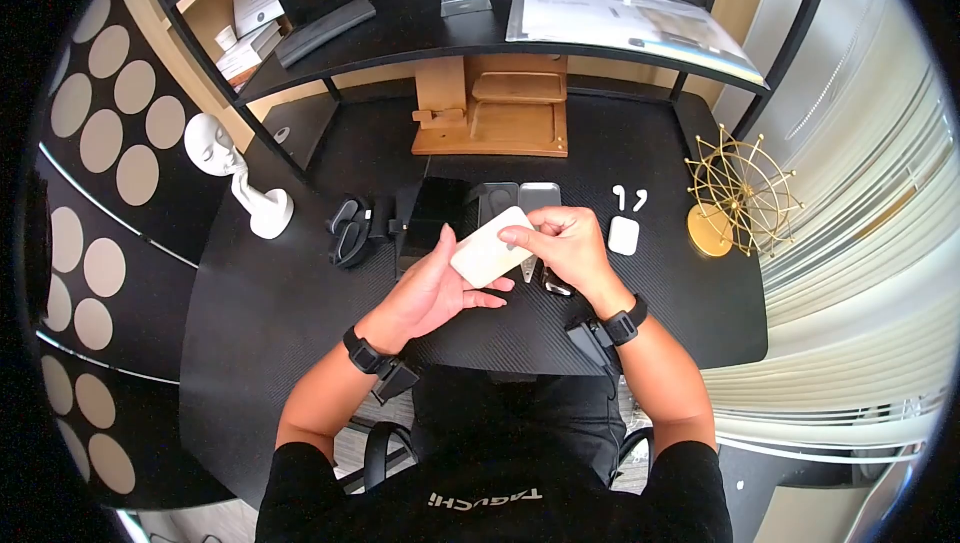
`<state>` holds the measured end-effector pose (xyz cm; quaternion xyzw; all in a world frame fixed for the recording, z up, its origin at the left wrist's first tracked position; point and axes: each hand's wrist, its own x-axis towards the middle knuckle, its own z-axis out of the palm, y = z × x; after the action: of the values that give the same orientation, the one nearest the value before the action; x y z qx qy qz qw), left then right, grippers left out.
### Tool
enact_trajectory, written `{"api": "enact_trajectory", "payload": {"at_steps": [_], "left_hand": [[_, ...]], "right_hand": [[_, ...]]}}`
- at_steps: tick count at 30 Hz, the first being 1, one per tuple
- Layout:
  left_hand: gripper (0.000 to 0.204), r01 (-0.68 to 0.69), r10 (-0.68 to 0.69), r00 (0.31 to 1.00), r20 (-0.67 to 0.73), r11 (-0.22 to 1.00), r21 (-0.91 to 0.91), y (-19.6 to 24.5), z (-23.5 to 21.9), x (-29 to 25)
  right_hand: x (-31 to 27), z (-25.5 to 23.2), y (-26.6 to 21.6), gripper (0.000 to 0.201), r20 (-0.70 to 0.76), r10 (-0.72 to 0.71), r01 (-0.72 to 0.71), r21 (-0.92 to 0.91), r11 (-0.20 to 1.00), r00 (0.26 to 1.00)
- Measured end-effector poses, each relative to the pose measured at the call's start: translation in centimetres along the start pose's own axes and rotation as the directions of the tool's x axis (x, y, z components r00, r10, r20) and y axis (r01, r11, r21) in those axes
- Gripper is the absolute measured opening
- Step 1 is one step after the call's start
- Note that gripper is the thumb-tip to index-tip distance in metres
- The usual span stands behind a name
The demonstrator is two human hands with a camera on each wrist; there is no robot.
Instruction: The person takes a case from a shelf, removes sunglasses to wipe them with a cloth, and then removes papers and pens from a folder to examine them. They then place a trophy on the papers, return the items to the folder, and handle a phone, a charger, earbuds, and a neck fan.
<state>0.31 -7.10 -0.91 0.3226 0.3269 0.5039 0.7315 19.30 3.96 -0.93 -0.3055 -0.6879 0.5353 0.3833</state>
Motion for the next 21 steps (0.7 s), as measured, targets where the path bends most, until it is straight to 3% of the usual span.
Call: {"api": "enact_trajectory", "payload": {"at_steps": [5,13,15,21], "left_hand": [[0.056,-0.024,0.024,0.998,-0.054,1.000,0.002,0.2,-0.1,-0.1],[0.057,-0.062,0.059,0.998,-0.030,0.992,-0.110,0.0,-0.3,0.0],[0.058,-0.052,0.051,0.999,-0.006,0.985,-0.163,0.1,-0.4,0.1],[0.057,-0.054,0.055,0.998,0.011,0.996,-0.067,0.2,0.5,0.0]], "right_hand": [[0.2,-0.2,1.4,0.022,0.025,-0.048,0.048,0.010,0.999,0.999],[0.4,0.1,0.9,0.025,-0.015,-0.099,0.100,0.140,0.985,0.995],[0.4,-0.1,0.8,0.025,0.025,-0.045,0.041,0.157,0.987,0.999],[0.6,-0.3,1.1,0.036,0.027,0.050,-0.054,0.156,0.986,0.998]]}}
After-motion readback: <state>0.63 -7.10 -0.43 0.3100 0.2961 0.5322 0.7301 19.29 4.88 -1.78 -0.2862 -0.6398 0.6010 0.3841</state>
